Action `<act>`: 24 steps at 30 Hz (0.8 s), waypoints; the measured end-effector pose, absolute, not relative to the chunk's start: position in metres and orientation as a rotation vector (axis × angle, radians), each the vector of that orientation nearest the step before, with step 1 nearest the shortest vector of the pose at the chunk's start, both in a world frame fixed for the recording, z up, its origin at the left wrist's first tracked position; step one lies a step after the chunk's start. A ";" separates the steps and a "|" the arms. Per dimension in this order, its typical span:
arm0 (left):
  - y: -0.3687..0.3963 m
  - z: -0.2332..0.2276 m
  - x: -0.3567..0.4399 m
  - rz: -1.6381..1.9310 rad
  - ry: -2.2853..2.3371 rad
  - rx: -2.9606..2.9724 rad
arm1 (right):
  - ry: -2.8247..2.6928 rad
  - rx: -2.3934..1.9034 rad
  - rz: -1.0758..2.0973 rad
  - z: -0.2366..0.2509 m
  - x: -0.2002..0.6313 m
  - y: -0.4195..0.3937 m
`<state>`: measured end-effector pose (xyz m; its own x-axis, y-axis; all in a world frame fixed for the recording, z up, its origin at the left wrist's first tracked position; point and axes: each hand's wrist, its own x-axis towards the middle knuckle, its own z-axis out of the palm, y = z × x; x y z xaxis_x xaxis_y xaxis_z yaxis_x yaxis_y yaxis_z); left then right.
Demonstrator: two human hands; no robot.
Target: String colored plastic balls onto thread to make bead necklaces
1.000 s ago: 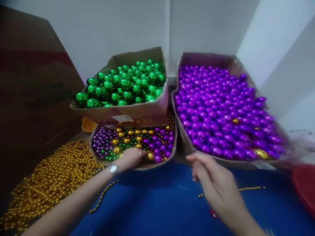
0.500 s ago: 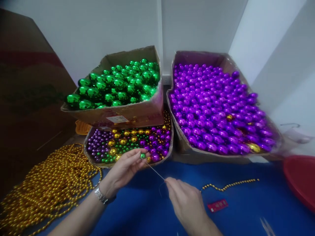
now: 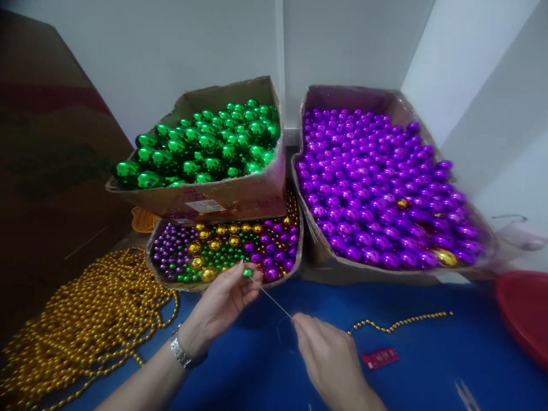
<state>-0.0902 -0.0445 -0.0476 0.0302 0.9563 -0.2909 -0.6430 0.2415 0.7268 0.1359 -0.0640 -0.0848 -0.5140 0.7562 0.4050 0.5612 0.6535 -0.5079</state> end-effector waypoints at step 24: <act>-0.003 -0.060 -0.127 0.571 1.785 2.132 | -2.166 -1.152 0.550 -0.102 0.132 -0.060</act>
